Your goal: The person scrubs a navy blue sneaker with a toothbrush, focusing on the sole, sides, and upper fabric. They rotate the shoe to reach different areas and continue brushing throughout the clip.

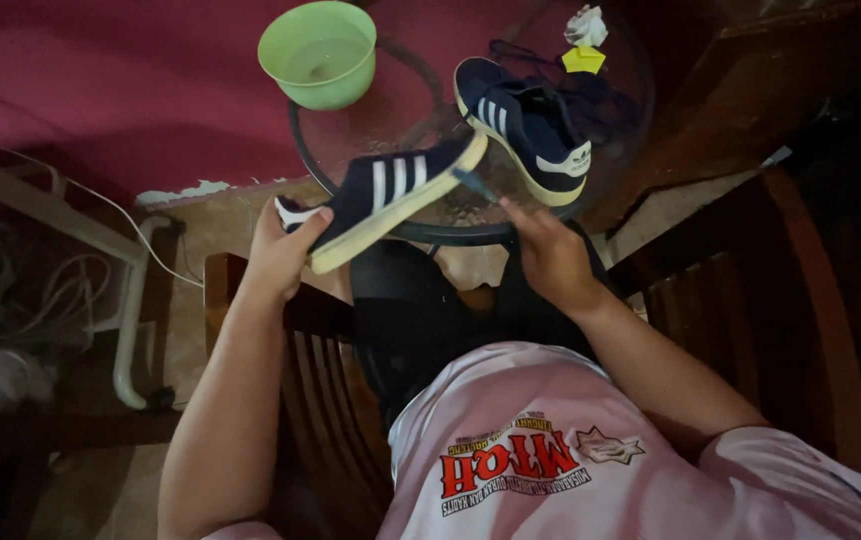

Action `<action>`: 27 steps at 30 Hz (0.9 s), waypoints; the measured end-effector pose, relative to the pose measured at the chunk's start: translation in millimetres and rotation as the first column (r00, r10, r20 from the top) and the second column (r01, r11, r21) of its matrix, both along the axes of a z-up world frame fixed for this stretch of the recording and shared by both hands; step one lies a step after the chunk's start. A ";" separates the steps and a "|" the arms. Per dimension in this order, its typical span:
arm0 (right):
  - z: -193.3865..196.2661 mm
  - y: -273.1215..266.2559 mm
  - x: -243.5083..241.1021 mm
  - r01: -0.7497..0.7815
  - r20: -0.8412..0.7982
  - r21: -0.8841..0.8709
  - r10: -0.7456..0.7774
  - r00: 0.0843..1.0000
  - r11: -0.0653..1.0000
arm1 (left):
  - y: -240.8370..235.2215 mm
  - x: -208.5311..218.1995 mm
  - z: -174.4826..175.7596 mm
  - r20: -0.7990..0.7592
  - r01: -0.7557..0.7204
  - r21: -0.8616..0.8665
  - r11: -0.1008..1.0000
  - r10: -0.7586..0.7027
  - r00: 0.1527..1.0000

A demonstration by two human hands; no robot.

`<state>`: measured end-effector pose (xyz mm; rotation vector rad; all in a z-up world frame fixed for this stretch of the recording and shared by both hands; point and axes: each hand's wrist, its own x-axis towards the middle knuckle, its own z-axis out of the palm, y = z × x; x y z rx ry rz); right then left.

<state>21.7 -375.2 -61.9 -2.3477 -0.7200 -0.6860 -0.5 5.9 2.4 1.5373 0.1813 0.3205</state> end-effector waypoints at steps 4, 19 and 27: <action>27.6 -6.9 10.6 0.012 0.092 0.079 -0.019 0.996 0.997 | 9.2 7.0 -10.3 0.018 0.013 0.026 1.000 -0.013 1.000; 38.8 -13.7 6.3 0.082 -0.250 0.277 -0.011 0.968 0.957 | 1.1 -13.5 21.3 -0.002 0.173 0.484 0.858 -0.196 0.981; 61.4 -9.1 0.9 -0.043 -0.236 0.313 0.122 0.964 0.949 | -21.4 -25.2 35.9 0.333 -0.122 0.898 0.423 -0.471 0.816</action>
